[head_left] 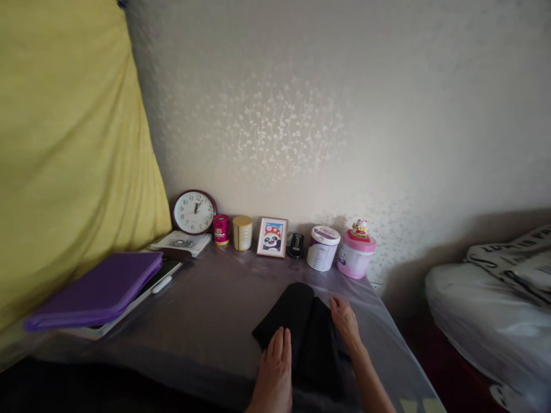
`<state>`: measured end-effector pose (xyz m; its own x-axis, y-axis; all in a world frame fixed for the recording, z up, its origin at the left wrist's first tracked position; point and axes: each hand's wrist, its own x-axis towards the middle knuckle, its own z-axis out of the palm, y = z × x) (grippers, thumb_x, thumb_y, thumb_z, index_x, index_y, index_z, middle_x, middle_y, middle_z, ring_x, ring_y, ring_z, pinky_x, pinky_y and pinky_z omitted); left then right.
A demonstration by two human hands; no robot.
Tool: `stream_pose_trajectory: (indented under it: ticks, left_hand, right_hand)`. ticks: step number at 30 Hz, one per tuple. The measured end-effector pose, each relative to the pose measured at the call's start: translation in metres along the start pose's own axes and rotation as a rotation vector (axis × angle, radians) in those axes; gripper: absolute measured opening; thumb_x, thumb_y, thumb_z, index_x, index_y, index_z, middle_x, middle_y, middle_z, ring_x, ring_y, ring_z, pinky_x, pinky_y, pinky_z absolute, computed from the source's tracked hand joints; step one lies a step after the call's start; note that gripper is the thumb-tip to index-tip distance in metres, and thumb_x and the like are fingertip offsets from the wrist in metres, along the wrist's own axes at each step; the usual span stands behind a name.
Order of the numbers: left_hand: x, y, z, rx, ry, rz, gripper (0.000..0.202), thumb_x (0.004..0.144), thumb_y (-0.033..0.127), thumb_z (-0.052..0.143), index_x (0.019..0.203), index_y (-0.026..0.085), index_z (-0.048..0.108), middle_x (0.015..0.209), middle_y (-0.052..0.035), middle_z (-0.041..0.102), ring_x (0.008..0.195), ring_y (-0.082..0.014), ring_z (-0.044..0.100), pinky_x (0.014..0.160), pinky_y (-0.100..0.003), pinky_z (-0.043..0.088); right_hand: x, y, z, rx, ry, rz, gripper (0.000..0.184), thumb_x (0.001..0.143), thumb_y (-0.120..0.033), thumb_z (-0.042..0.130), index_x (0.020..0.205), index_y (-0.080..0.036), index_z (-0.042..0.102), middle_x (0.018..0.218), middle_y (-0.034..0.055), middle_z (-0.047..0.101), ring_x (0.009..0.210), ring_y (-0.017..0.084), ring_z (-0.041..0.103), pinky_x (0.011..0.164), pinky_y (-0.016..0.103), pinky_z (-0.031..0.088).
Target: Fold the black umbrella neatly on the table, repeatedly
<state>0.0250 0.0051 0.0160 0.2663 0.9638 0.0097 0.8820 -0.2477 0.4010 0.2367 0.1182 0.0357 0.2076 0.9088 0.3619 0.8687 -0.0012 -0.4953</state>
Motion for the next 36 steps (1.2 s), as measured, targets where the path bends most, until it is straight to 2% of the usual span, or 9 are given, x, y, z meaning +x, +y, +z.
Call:
stream_pose_trajectory:
  ticks: [6,8,12,14,17,20,27,31,36]
  left_hand:
    - [-0.007,0.004,-0.007,0.039,-0.014,0.006,0.079,0.064,-0.002,0.031,0.139,0.008,0.008,0.148,-0.011,0.014,0.135,-0.0208,0.016,0.107,-0.034,0.024]
    - [-0.008,0.003,-0.008,0.036,0.012,0.022,0.077,0.066,-0.002,0.029,0.139,0.008,0.008,0.148,-0.0108,0.014,0.135,-0.0199,0.016,0.107,-0.034,0.024]
    - [-0.009,0.005,-0.014,0.056,-0.011,0.018,0.075,0.067,-0.001,0.029,0.139,0.006,0.008,0.148,-0.0113,0.014,0.135,-0.0201,0.015,0.107,-0.034,0.024]
    - [-0.01,0.007,-0.016,0.058,-0.031,0.013,0.074,0.068,0.0,0.03,0.139,0.005,0.007,0.148,-0.0121,0.014,0.135,-0.0209,0.015,0.107,-0.034,0.024]
    - [-0.01,0.007,-0.017,0.04,-0.021,0.015,0.072,0.071,0.001,0.03,0.139,0.005,0.009,0.148,-0.0124,0.014,0.135,-0.0217,0.016,0.107,-0.034,0.025]
    - [-0.009,0.004,-0.013,0.011,0.0,0.032,0.069,0.072,0.002,0.03,0.138,0.004,0.009,0.147,-0.013,0.014,0.135,-0.0215,0.015,0.108,-0.034,0.024]
    - [-0.005,-0.007,-0.001,-0.144,0.074,0.069,0.066,0.075,0.007,0.03,0.138,0.005,0.012,0.146,-0.0132,0.019,0.133,-0.02,0.021,0.108,-0.036,0.025]
    - [-0.003,-0.011,0.002,-0.149,0.086,0.07,0.066,0.075,0.009,0.031,0.138,0.004,0.014,0.146,-0.0143,0.02,0.133,-0.0204,0.022,0.108,-0.037,0.025]
    - [-0.003,-0.012,0.002,-0.165,0.109,0.07,0.065,0.074,0.01,0.032,0.138,0.005,0.016,0.144,-0.0145,0.025,0.131,-0.0203,0.027,0.107,-0.037,0.027]
  right_hand:
    - [-0.038,0.03,-0.011,0.045,-0.039,0.198,0.031,0.078,-0.038,0.042,0.087,-0.02,0.065,0.089,0.0095,0.069,0.088,0.023,0.063,0.079,0.031,0.045]
    - [-0.048,0.029,-0.01,0.138,-0.096,0.239,0.031,0.076,-0.039,0.043,0.086,-0.02,0.064,0.084,0.0086,0.069,0.082,0.022,0.065,0.075,0.031,0.047]
    - [-0.063,0.02,-0.008,0.418,-0.226,0.34,0.039,0.076,-0.047,0.042,0.095,-0.018,0.061,0.074,0.0052,0.067,0.064,0.019,0.065,0.052,0.028,0.05]
    - [-0.067,0.017,-0.008,0.442,-0.186,0.348,0.042,0.075,-0.048,0.042,0.098,-0.017,0.059,0.075,0.0055,0.067,0.063,0.02,0.065,0.05,0.028,0.049]
    - [-0.07,0.018,-0.008,0.268,-0.029,0.247,0.038,0.074,-0.045,0.045,0.095,-0.018,0.061,0.081,0.0084,0.068,0.073,0.022,0.065,0.066,0.032,0.05]
    - [-0.069,0.022,-0.008,0.149,-0.017,0.209,0.036,0.073,-0.043,0.045,0.09,-0.018,0.063,0.085,0.0108,0.068,0.083,0.024,0.064,0.076,0.033,0.047]
    - [-0.065,0.012,-0.02,0.439,-0.219,0.401,0.045,0.07,-0.052,0.046,0.092,-0.016,0.063,0.083,0.0077,0.066,0.076,0.023,0.063,0.054,0.027,0.048]
    - [-0.067,0.004,-0.024,0.645,-0.212,0.479,0.055,0.065,-0.058,0.05,0.095,-0.014,0.062,0.073,0.0034,0.062,0.067,0.019,0.059,0.048,0.024,0.044]
    - [-0.066,-0.007,-0.028,0.75,-0.168,0.504,0.055,0.061,-0.059,0.054,0.088,-0.013,0.063,0.06,-0.0004,0.056,0.055,0.014,0.053,0.046,0.022,0.041]
